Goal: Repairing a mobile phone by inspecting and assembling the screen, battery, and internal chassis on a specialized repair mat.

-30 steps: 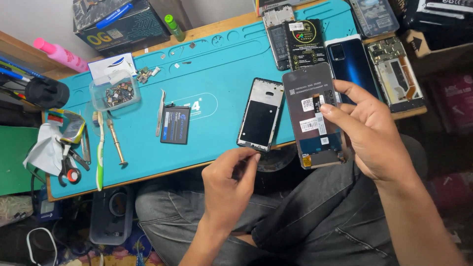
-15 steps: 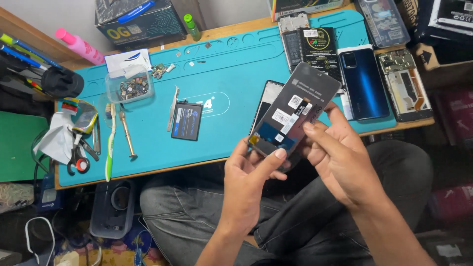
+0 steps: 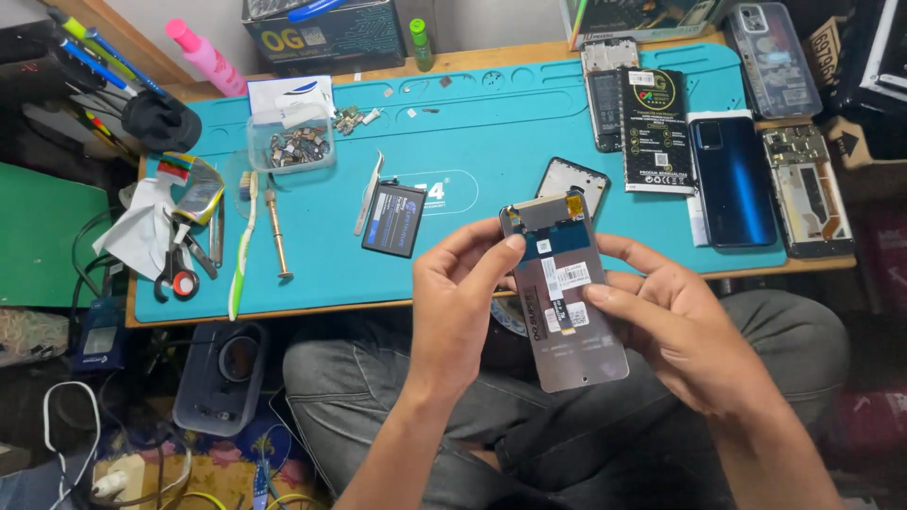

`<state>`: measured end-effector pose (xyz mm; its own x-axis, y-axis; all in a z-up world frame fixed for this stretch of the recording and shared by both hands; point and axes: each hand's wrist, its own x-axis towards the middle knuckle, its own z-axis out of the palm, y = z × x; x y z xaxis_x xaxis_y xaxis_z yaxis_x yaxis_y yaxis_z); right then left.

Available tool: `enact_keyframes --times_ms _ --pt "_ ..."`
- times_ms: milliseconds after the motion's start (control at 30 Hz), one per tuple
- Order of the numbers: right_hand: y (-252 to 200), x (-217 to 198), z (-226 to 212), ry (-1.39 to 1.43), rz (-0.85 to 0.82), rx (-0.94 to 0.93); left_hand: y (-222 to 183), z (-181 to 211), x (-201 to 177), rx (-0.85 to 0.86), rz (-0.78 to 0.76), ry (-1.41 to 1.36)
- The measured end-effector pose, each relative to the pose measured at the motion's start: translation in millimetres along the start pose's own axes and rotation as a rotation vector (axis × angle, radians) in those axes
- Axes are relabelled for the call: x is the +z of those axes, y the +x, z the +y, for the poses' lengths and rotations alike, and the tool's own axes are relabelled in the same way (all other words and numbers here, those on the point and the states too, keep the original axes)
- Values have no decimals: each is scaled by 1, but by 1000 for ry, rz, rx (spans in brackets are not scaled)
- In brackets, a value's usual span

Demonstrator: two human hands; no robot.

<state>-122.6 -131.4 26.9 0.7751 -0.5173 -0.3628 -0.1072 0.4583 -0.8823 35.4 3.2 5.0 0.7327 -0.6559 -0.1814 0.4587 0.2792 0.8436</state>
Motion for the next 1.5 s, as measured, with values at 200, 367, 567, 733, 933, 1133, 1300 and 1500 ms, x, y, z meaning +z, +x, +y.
enact_keyframes --times_ms 200,367,567,733,933,1133,1300,1500 --pt "3 8 3 -114 15 -73 0 -10 -7 55 -62 77" --pt "2 9 4 -128 -12 -114 -1 -7 -7 40 -40 102" --pt "3 8 4 -138 0 -113 0 -5 -7 28 -40 128" --pt "3 10 4 -136 -4 -130 1 -3 -4 69 -34 139" --pt "0 18 6 -490 197 -289 -8 -4 10 291 61 393" --pt "-7 31 9 -563 212 -374 -8 -24 12 84 75 112" --pt "-10 38 5 -710 247 -439 -6 -20 16 -128 94 -226" --pt "-8 39 7 -747 261 -499 -8 -14 16 -141 63 -282"
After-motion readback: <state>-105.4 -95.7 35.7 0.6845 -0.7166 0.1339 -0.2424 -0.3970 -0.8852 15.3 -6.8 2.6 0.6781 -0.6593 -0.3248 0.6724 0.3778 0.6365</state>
